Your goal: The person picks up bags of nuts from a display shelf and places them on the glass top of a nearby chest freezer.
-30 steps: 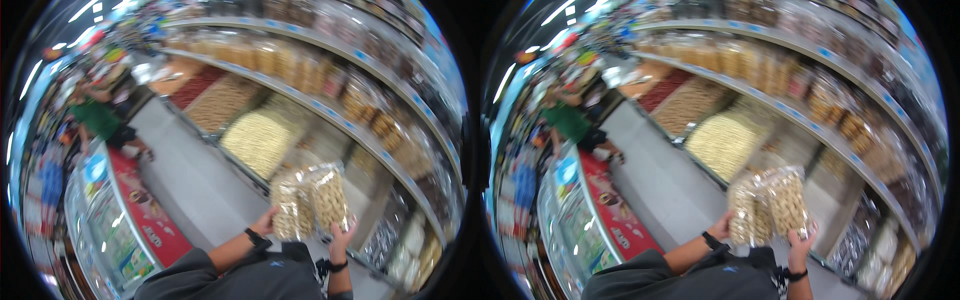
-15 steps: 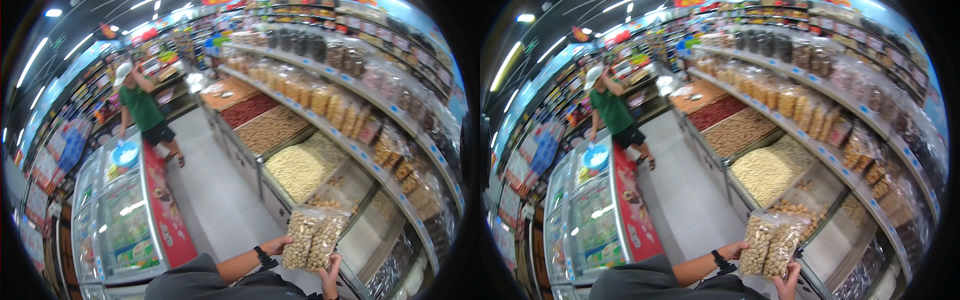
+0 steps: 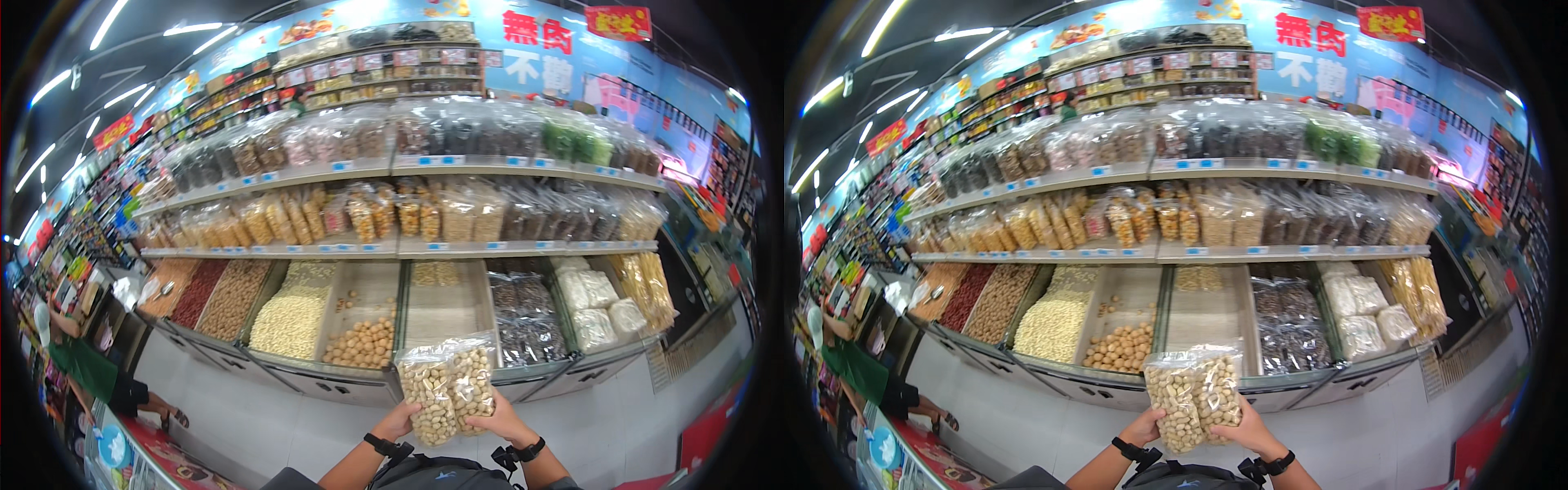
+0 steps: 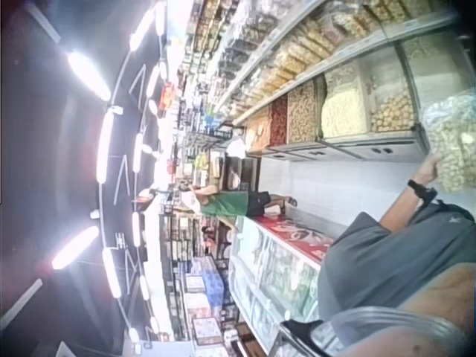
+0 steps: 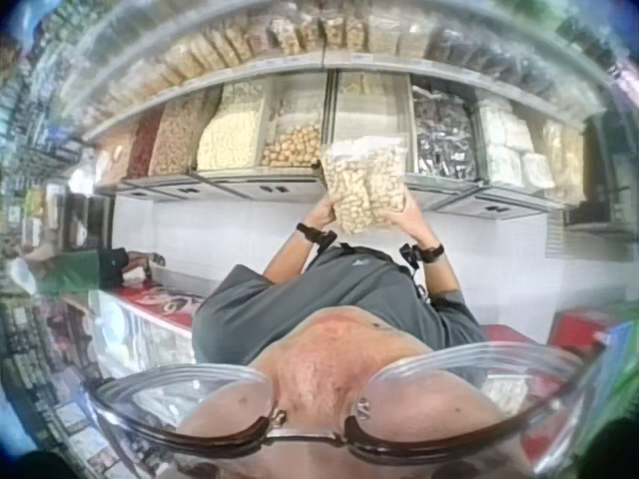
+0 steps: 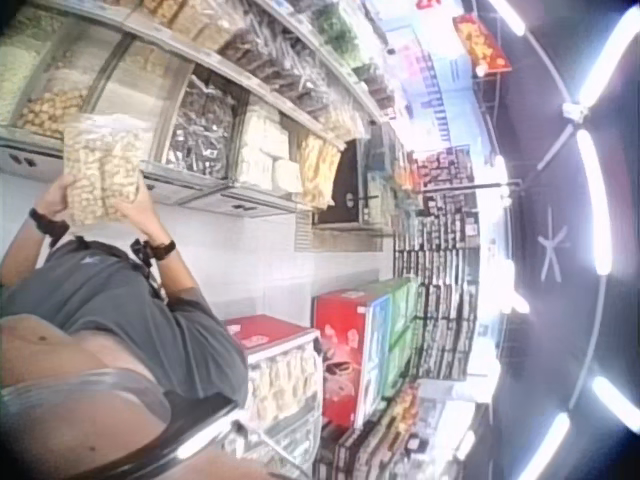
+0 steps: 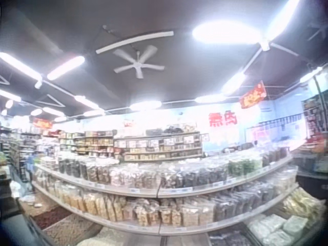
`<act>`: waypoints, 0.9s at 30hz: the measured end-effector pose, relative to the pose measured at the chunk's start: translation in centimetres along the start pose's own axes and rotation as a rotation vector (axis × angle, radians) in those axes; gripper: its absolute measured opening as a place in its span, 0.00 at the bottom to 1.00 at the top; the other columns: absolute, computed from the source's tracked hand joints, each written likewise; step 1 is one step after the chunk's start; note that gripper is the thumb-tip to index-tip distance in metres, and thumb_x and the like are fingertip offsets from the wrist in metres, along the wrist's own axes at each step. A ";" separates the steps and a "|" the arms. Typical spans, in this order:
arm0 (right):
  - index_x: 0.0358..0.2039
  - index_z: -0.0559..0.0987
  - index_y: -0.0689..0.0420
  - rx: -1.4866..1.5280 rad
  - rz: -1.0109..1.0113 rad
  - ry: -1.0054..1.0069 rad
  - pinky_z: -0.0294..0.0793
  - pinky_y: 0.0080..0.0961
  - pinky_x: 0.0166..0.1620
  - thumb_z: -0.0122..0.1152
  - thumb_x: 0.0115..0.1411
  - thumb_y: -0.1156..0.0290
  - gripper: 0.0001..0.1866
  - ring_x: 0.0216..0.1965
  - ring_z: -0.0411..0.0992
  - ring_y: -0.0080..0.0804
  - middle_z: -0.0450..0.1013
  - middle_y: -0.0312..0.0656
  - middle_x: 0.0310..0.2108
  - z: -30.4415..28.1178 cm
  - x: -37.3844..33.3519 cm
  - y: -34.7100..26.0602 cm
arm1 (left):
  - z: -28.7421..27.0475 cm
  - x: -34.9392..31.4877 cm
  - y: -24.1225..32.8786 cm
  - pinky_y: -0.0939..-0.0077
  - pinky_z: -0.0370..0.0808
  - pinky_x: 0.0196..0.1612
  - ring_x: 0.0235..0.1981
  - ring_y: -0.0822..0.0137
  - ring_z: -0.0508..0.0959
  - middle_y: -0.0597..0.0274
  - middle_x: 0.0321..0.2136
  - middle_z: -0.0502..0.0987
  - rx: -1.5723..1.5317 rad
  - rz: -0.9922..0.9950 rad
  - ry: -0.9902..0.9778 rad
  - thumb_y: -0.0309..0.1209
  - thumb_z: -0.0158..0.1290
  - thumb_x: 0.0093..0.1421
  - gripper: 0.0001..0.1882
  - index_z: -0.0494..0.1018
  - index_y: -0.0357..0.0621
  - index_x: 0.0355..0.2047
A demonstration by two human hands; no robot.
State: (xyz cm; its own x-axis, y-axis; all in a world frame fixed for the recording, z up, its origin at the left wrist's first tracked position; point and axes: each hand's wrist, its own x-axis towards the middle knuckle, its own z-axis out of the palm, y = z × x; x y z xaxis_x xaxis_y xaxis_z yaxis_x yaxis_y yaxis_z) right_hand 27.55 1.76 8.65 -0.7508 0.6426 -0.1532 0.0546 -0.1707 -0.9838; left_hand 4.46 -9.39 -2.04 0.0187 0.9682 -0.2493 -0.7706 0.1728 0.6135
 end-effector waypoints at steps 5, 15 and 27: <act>0.58 0.60 0.62 0.394 -0.070 0.229 0.75 0.27 0.47 0.67 0.45 0.83 0.39 0.45 0.72 0.31 0.70 0.43 0.48 -9.2 -9.3 0.5 | 4.8 5.9 -7.0 0.64 0.69 0.56 0.53 0.61 0.71 0.57 0.54 0.69 -0.015 -0.150 -0.166 0.44 0.60 0.50 0.39 0.59 0.41 0.59; 0.57 0.63 0.59 0.711 -0.431 0.882 0.73 0.39 0.50 0.56 0.58 0.64 0.28 0.48 0.71 0.38 0.68 0.45 0.51 -24.1 -35.4 8.3 | 14.9 11.8 -15.3 0.58 0.66 0.58 0.54 0.58 0.70 0.57 0.53 0.70 -0.145 -0.475 -0.311 0.48 0.57 0.52 0.36 0.63 0.45 0.57; 0.59 0.63 0.55 0.853 -0.725 1.592 0.65 0.39 0.57 0.53 0.61 0.54 0.29 0.55 0.65 0.39 0.66 0.41 0.55 -20.3 -57.8 21.6 | 23.2 20.0 -21.4 0.49 0.61 0.60 0.57 0.52 0.66 0.53 0.57 0.65 -0.228 -0.641 -0.246 0.55 0.57 0.50 0.42 0.60 0.46 0.60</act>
State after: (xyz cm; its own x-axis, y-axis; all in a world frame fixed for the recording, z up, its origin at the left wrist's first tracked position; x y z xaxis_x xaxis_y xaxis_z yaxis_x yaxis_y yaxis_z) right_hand 85.53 -23.90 -5.61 0.7338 0.6437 -0.2169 -0.5924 0.4502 -0.6681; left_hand 36.07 10.50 -2.76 0.6338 0.7061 -0.3158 -0.6731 0.7046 0.2245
